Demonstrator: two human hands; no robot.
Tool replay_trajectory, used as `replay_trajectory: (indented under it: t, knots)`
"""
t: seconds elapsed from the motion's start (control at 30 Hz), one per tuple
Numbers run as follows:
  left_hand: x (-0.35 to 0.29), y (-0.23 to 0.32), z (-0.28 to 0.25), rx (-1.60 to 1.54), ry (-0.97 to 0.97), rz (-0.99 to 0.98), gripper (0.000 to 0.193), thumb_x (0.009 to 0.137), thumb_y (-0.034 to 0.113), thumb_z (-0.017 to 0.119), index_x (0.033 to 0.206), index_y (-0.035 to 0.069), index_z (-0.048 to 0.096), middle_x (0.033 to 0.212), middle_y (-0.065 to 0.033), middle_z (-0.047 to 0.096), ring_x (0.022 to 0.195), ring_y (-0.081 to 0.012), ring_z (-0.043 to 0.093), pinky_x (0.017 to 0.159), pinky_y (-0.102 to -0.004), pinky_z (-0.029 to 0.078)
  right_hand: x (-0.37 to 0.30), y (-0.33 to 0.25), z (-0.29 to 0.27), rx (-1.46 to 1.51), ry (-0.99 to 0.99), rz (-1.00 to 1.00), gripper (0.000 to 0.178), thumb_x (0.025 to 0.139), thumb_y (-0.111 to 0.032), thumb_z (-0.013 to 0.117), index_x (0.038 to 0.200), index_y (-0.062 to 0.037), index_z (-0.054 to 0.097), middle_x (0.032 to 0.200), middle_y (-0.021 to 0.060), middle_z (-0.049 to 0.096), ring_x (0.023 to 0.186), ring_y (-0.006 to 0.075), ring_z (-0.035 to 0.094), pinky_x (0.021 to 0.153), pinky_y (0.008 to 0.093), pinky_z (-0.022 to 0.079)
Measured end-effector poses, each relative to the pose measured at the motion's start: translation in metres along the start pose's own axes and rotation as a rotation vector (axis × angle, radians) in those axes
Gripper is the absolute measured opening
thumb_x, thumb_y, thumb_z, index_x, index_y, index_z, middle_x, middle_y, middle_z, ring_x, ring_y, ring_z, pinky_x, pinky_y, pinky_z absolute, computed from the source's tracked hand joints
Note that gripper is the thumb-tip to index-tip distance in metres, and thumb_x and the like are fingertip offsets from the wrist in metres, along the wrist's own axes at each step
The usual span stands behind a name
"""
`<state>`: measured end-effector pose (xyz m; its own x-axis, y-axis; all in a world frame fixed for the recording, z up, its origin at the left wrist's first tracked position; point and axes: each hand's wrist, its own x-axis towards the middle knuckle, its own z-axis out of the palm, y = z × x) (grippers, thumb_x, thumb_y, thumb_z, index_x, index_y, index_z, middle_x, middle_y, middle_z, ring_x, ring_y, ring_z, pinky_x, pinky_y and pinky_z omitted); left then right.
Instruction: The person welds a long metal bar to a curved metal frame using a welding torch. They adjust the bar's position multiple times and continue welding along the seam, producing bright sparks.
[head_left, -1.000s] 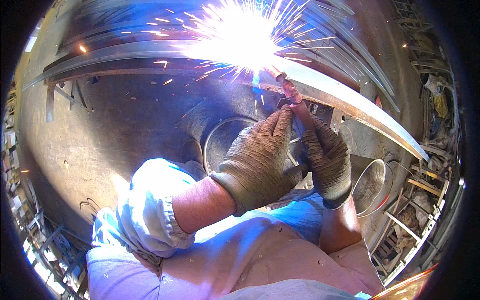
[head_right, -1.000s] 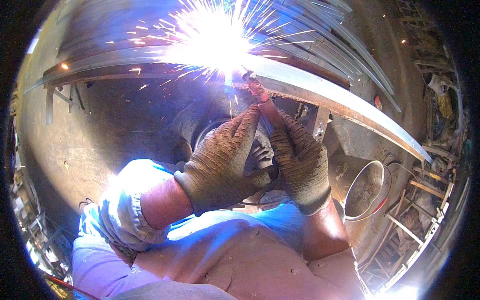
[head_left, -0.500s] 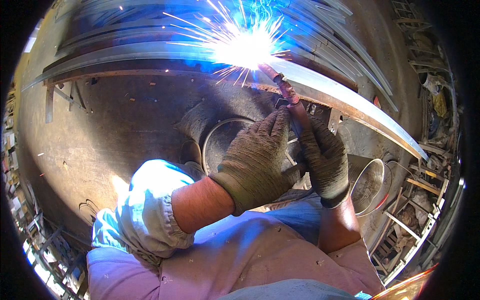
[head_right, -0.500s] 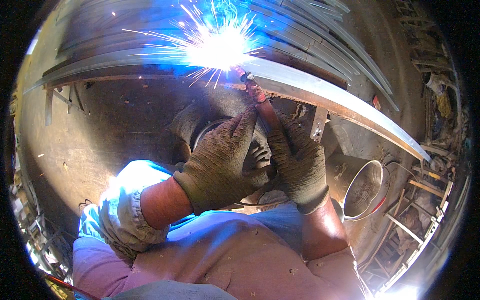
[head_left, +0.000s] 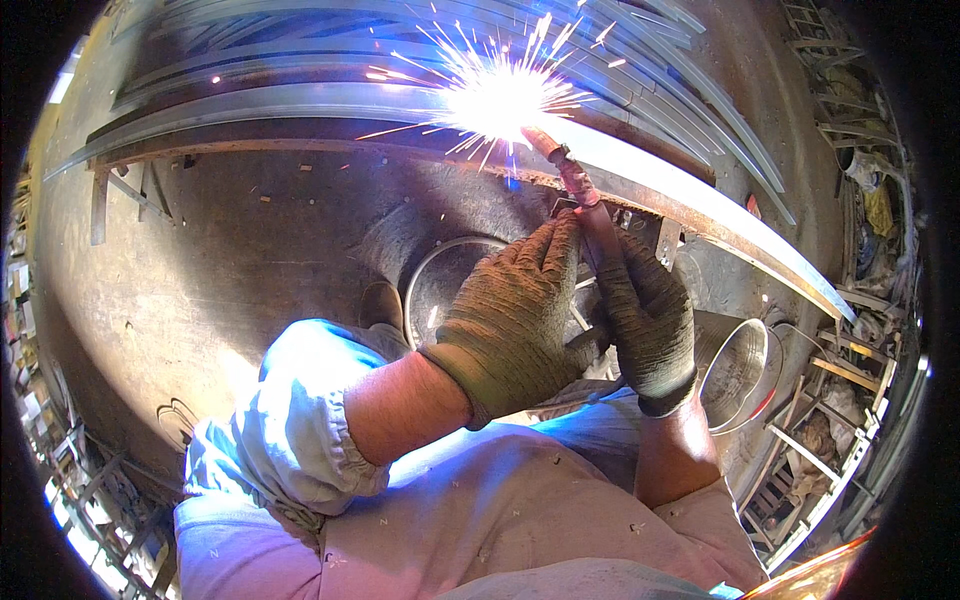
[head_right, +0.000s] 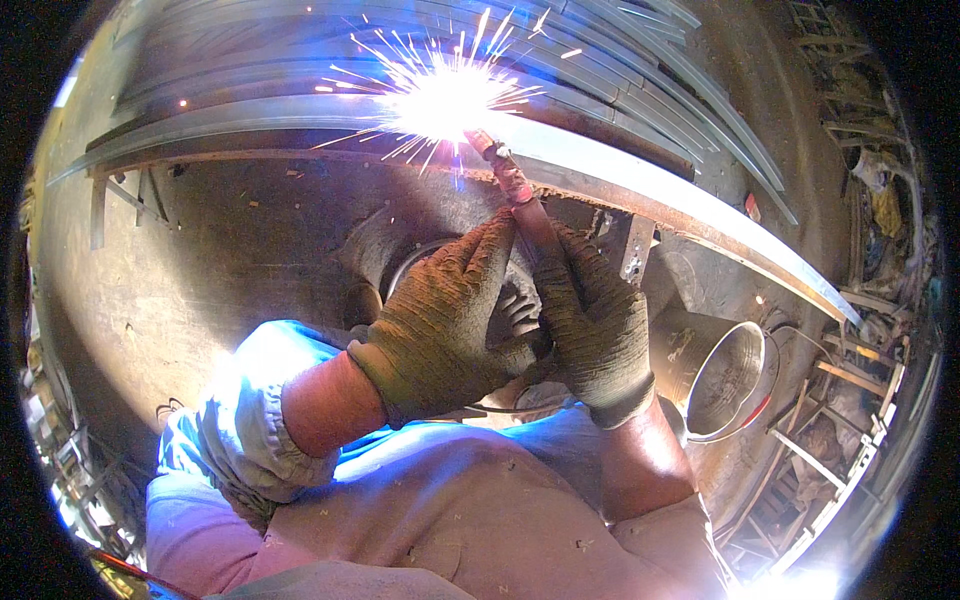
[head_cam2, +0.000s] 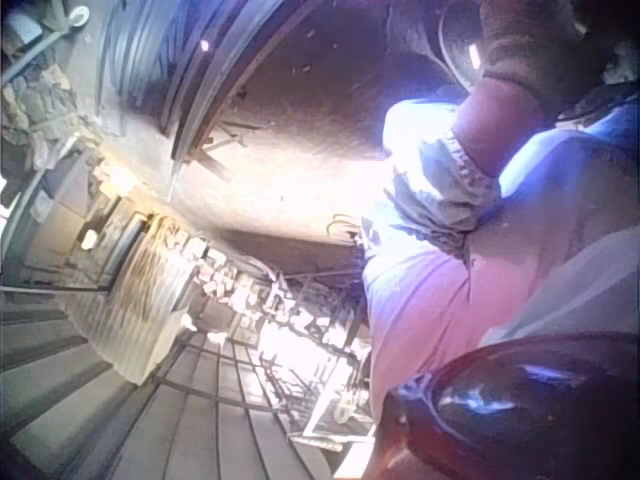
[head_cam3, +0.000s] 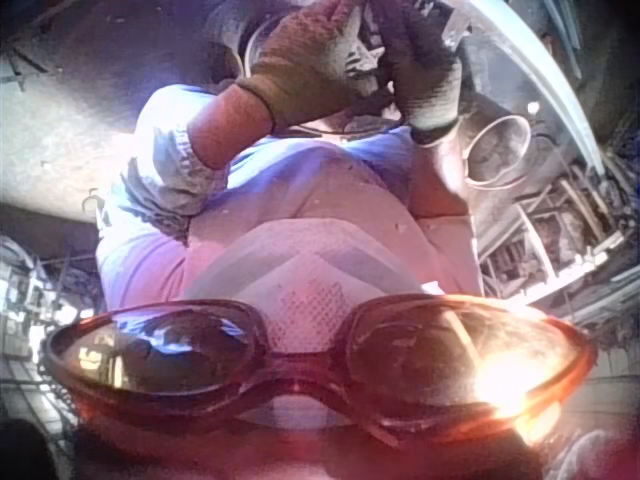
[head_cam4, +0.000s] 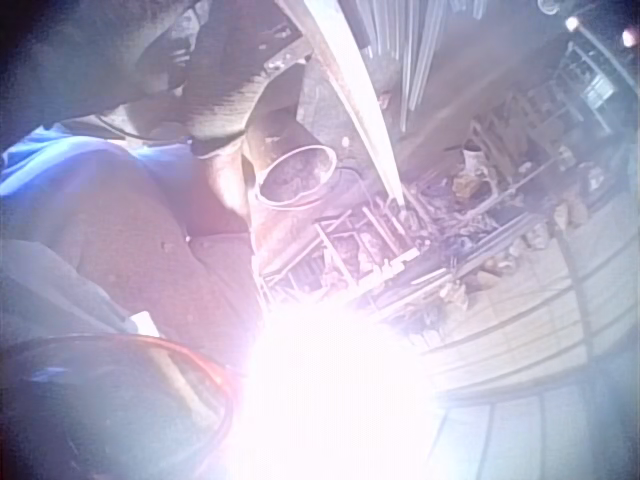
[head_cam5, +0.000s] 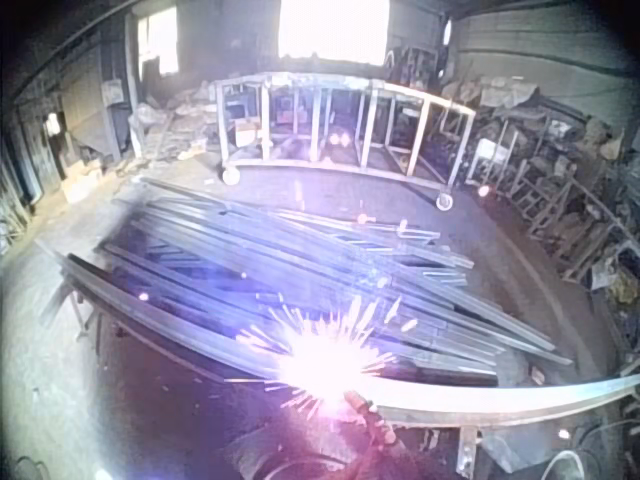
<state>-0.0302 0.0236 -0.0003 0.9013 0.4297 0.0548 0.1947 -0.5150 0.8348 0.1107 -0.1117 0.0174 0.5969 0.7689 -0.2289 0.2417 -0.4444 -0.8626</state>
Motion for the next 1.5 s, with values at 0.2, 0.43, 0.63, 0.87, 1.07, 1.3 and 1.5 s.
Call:
replay_trajectory:
  t: [0.2,0.43,0.63,0.87,1.07,1.3,1.5]
  knots:
    - [0.001,0.004,-0.003,0.047,-0.014,-0.013,0.11,0.085,0.038,0.088,0.165,-0.014,0.035,0.15,-0.0366,0.061,0.134,-0.0492,0.065,0.118,-0.0539,0.05,0.0,-0.012,0.002,0.135,0.024,0.196,0.041,0.118,-0.028,0.067,0.155,-0.0111,0.069,0.086,-0.0039,0.07,0.066,0.0016,0.06,0.054,0.0204,0.047]
    - [0.006,0.007,-0.008,-0.037,-0.082,-0.08,0.109,0.084,0.036,0.089,0.166,-0.013,0.036,0.145,-0.0345,0.063,0.13,-0.0487,0.066,0.114,-0.0542,0.052,-0.002,0.012,0.0,-0.04,0.027,-0.019,0.04,0.117,-0.029,0.068,0.153,-0.0106,0.071,0.087,-0.003,0.072,0.066,0.0023,0.061,0.054,0.0208,0.048]
    - [0.003,0.001,0.0,0.042,0.025,-0.004,0.105,0.084,0.034,0.089,0.163,-0.013,0.038,0.14,-0.0321,0.067,0.125,-0.0487,0.068,0.112,-0.0539,0.054,0.001,-0.005,-0.006,-0.269,-0.069,-0.069,0.045,0.115,-0.011,0.063,0.16,-0.0111,0.064,0.125,0.0097,0.072,0.1,0.0179,0.073,0.085,0.0292,0.058]
    - [0.007,0.008,-0.014,0.011,-0.162,-0.116,0.108,0.092,0.051,0.082,0.166,-0.012,0.035,0.163,-0.0331,0.051,0.149,-0.0445,0.056,0.126,-0.0508,0.043,0.002,-0.018,-0.001,0.1,-0.01,0.17,0.042,0.116,-0.016,0.066,0.156,-0.0044,0.066,0.126,0.0107,0.078,0.108,0.013,0.073,0.092,0.0301,0.06]
    - [0.008,0.007,-0.011,-0.044,-0.156,-0.129,0.108,0.091,0.05,0.083,0.166,-0.012,0.036,0.162,-0.0318,0.053,0.147,-0.0444,0.057,0.125,-0.0503,0.044,0.001,-0.009,0.0,0.089,0.029,0.197,0.042,0.118,-0.024,0.066,0.158,-0.0108,0.067,0.088,-0.0026,0.072,0.068,0.0037,0.061,0.057,0.0224,0.051]
    - [0.007,0.007,-0.01,-0.04,-0.108,-0.102,0.105,0.093,0.048,0.081,0.166,-0.012,0.035,0.163,-0.0318,0.051,0.149,-0.0439,0.055,0.125,-0.0506,0.044,0.005,-0.029,0.002,0.182,0.042,0.326,0.043,0.117,-0.028,0.068,0.155,-0.009,0.069,0.09,-0.002,0.072,0.068,0.0037,0.061,0.058,0.0229,0.05]
    - [0.006,0.005,-0.009,-0.024,-0.103,-0.073,0.108,0.093,0.048,0.081,0.168,-0.011,0.032,0.164,-0.0312,0.05,0.15,-0.0449,0.053,0.127,-0.0511,0.042,0.005,-0.031,0.001,0.123,0.03,0.301,0.041,0.117,-0.026,0.068,0.153,-0.0082,0.071,0.092,-0.0008,0.074,0.072,0.0033,0.062,0.061,0.024,0.051]
